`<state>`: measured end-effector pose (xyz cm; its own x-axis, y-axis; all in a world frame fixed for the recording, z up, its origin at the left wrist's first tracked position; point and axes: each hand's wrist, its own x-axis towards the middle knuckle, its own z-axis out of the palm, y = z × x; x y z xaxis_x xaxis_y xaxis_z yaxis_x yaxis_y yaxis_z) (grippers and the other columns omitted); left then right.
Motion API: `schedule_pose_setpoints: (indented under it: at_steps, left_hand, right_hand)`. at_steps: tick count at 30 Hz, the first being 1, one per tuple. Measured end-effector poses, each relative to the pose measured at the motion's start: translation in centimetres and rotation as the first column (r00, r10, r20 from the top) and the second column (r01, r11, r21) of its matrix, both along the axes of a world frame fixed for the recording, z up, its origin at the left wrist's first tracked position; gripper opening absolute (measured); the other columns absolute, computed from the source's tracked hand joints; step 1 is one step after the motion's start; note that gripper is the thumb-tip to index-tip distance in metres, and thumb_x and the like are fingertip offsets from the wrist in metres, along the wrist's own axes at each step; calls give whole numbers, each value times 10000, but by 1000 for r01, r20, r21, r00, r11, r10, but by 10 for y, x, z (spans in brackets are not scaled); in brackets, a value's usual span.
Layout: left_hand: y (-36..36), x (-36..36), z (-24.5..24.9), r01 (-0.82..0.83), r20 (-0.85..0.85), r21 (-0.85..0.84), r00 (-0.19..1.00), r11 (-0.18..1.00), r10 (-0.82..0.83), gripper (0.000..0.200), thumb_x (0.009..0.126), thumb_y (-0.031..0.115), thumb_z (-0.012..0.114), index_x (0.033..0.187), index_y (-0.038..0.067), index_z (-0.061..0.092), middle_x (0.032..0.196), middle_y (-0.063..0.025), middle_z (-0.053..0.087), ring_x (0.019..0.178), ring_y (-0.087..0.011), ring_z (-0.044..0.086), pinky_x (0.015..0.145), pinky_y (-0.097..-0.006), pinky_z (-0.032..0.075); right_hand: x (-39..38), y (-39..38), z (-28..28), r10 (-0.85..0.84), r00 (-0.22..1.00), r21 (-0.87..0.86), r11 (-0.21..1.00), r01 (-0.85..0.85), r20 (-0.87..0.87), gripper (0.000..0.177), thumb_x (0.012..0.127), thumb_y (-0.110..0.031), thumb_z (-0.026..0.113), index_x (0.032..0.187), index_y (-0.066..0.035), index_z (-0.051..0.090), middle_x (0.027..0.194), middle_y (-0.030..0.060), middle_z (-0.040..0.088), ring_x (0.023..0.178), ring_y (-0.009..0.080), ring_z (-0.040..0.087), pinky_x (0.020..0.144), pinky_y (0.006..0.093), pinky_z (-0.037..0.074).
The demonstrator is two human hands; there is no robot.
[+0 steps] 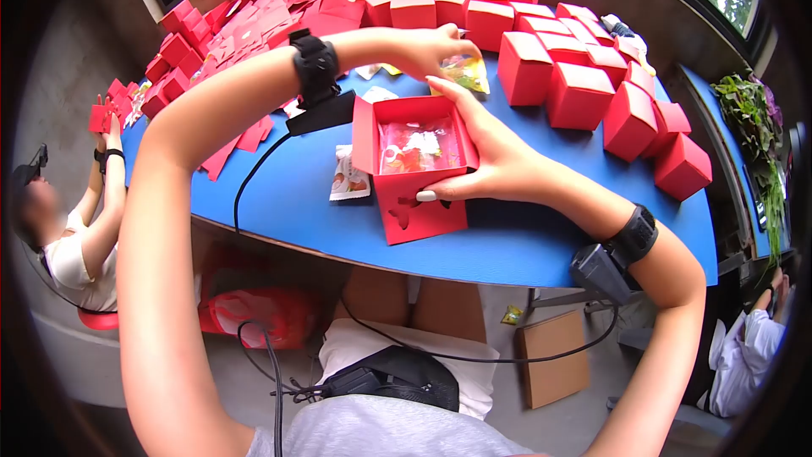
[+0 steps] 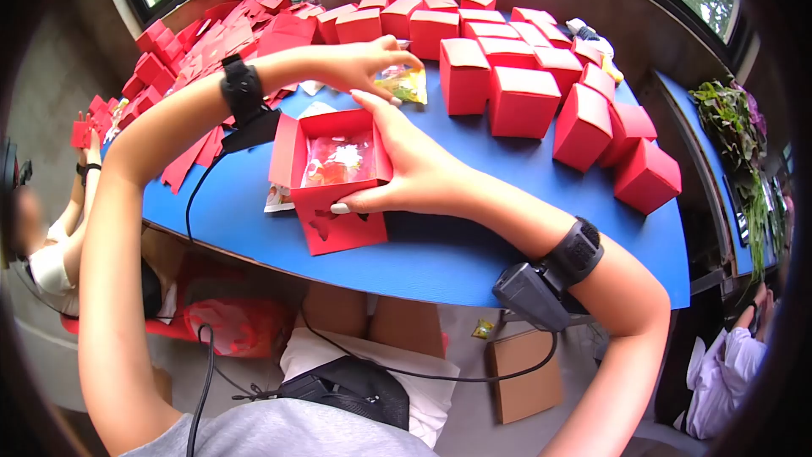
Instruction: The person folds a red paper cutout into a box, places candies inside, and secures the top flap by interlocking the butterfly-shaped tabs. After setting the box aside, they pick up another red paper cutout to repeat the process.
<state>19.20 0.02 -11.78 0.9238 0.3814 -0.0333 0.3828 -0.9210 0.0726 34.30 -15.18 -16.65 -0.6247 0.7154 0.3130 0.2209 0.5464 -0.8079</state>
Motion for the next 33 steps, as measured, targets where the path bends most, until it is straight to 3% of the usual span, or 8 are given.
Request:
schedule_pose_setpoints:
  at_steps: [5,10,14,17,25,27,31,33]
  left_hand:
    - [6,15,11,-261,-156,-222,961,939,230,642,678,315,737,1209,74,468,948,-136,575,889,-268,578,736,-365,447]
    - [-12,-12,23,-41,141,-83,989,996,53,493,656,215,765,1054,5,564,783,-103,600,715,-186,589,623,-297,456]
    - [-44,-42,76,-40,393,-13,919,999,42,463,673,104,662,1120,42,562,975,-48,605,894,-112,580,786,-283,501]
    - [-104,-56,82,24,259,-142,966,990,14,512,645,53,639,1152,52,568,1031,-71,613,870,-140,602,728,-289,505]
    - [-158,-66,28,92,176,429,967,899,-183,471,756,78,661,1211,60,545,1254,-167,523,1018,-327,589,828,-399,512]
    - [-167,-70,25,88,21,96,996,991,-91,622,897,362,545,1366,-7,369,1417,-232,345,1328,-372,328,1071,-469,300]
    - [-166,-72,20,142,16,143,989,980,-145,775,905,515,469,1366,-89,316,1399,-322,306,1380,-374,210,1116,-461,206]
    - [-161,-72,29,173,-6,-61,985,983,-174,778,917,530,433,1378,-82,295,1416,-324,277,1377,-390,205,1121,-453,189]
  right_hand:
    - [-1,-1,-1,-13,1000,34,999,13,8,1059,651,-168,812,1441,-42,118,1375,181,324,1281,245,365,1071,360,306]
    - [0,0,-3,-34,999,23,999,33,40,1070,652,-181,819,1441,-36,111,1342,195,362,1253,253,399,1060,362,322]
    - [0,0,-5,-32,999,42,999,33,-34,1110,619,-319,827,1409,54,143,1362,272,321,1294,347,347,1081,376,289]
    - [-2,1,-7,-23,999,21,1000,23,-34,1123,612,-323,835,1410,55,140,1358,269,321,1291,342,349,1079,376,289]
    - [-2,0,-4,-37,999,144,989,38,-14,1153,609,-369,848,1421,30,133,1368,260,303,1309,363,311,1090,395,268]
    - [-1,4,-7,-31,999,167,985,35,-26,1160,616,-372,847,1426,29,120,1400,266,266,1328,373,283,1099,395,255]
    - [0,2,-4,-53,998,182,982,46,35,1196,614,-346,862,1442,6,73,1442,240,210,1357,326,244,1111,387,233]
    - [1,0,-3,-43,998,129,991,37,44,1225,616,-322,870,1460,-24,34,1478,205,169,1372,275,225,1117,380,222]
